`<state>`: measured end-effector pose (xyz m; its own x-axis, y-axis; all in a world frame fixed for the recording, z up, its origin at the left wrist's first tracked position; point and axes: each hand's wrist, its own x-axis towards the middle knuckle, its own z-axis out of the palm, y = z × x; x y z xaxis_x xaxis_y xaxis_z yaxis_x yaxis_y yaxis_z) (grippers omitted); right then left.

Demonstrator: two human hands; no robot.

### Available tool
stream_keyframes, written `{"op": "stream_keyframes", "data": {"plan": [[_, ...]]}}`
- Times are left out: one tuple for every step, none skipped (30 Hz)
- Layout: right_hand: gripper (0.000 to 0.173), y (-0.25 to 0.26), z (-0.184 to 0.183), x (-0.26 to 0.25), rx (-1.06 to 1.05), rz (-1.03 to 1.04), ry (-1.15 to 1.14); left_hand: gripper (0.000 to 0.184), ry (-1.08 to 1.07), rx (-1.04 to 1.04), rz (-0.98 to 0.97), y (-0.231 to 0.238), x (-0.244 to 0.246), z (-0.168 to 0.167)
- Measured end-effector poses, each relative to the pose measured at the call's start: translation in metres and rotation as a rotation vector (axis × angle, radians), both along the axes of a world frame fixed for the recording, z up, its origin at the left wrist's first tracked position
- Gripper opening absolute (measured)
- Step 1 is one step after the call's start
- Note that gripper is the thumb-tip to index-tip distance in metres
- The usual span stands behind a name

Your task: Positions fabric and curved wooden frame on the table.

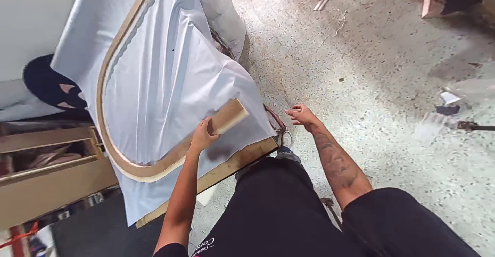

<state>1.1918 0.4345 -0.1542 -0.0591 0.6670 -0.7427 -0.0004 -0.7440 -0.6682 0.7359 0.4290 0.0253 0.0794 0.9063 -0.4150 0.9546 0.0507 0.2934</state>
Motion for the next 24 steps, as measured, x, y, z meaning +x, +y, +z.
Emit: {"op": "stream_keyframes", "data": {"plan": [[0.085,0.001,-0.016,-0.008,-0.044,0.008,0.048,0.101,0.017,-0.01,-0.014,-0.004,0.001,-0.008],[0.083,0.004,-0.027,-0.016,-0.073,0.008,0.117,0.102,0.04,-0.009,-0.034,-0.005,0.005,-0.015],[0.081,0.005,-0.033,-0.025,-0.097,0.0,0.165,0.105,0.074,0.0,-0.045,-0.009,0.009,-0.02],[0.079,0.007,-0.035,-0.034,-0.1,-0.005,0.177,0.108,0.108,0.009,-0.044,-0.013,0.012,-0.021],[0.076,0.011,-0.028,-0.043,-0.066,0.001,0.143,0.11,0.126,0.028,-0.028,-0.018,0.015,-0.02],[0.072,0.017,-0.015,-0.051,-0.002,0.006,0.07,0.112,0.125,0.063,0.0,-0.025,0.016,-0.017],[0.069,0.025,0.006,-0.058,0.088,0.003,-0.014,0.111,0.097,0.123,0.045,-0.034,0.015,-0.015],[0.066,0.033,0.029,-0.064,0.208,0.013,-0.107,0.108,0.057,0.197,0.105,-0.043,0.012,-0.013],[0.065,0.04,0.051,-0.069,0.343,0.039,-0.196,0.103,0.003,0.26,0.186,-0.055,0.009,-0.013],[0.064,0.044,0.075,-0.075,0.489,0.097,-0.27,0.095,-0.05,0.309,0.279,-0.069,0.005,-0.012],[0.065,0.045,0.098,-0.084,0.643,0.179,-0.318,0.087,-0.093,0.35,0.376,-0.086,0.0,-0.013],[0.066,0.047,0.119,-0.097,0.802,0.276,-0.349,0.079,-0.126,0.398,0.471,-0.102,-0.007,-0.015],[0.066,0.05,0.135,-0.115,0.964,0.371,-0.364,0.072,-0.142,0.449,0.561,-0.116,-0.016,-0.02],[0.068,0.051,0.147,-0.136,1.091,0.482,-0.365,0.067,-0.138,0.488,0.649,-0.132,-0.028,-0.025],[0.072,0.053,0.156,-0.16,1.173,0.607,-0.367,0.063,-0.121,0.51,0.736,-0.147,-0.041,-0.031],[0.077,0.053,0.162,-0.185,1.212,0.736,-0.377,0.06,-0.099,0.513,0.821,-0.161,-0.055,-0.036],[0.086,0.052,0.164,-0.209,1.224,0.86,-0.395,0.058,-0.084,0.498,0.91,-0.175,-0.067,-0.039],[0.096,0.049,0.163,-0.233,1.218,0.979,-0.422,0.057,-0.082,0.475,1.0,-0.188,-0.079,-0.042],[0.107,0.047,0.158,-0.255,1.202,1.09,-0.461,0.057,-0.081,0.449,1.066,-0.199,-0.09,-0.044],[0.116,0.045,0.15,-0.276,1.185,1.187,-0.509,0.058,-0.079,0.428,1.094,-0.209,-0.102,-0.047],[0.122,0.042,0.139,-0.293,1.172,1.263,-0.559,0.059,-0.087,0.405,1.08,-0.221,-0.11,-0.051],[0.124,0.039,0.129,-0.305,1.172,1.305,-0.609,0.06,-0.104,0.386,1.023,-0.231,-0.117,-0.056],[0.121,0.035,0.124,-0.312,1.179,1.31,-0.644,0.061,-0.126,0.37,0.931,-0.239,-0.122,-0.058],[0.116,0.033,0.123,-0.315,1.195,1.292,-0.671,0.061,-0.146,0.383,0.817,-0.242,-0.123,-0.061]]}}
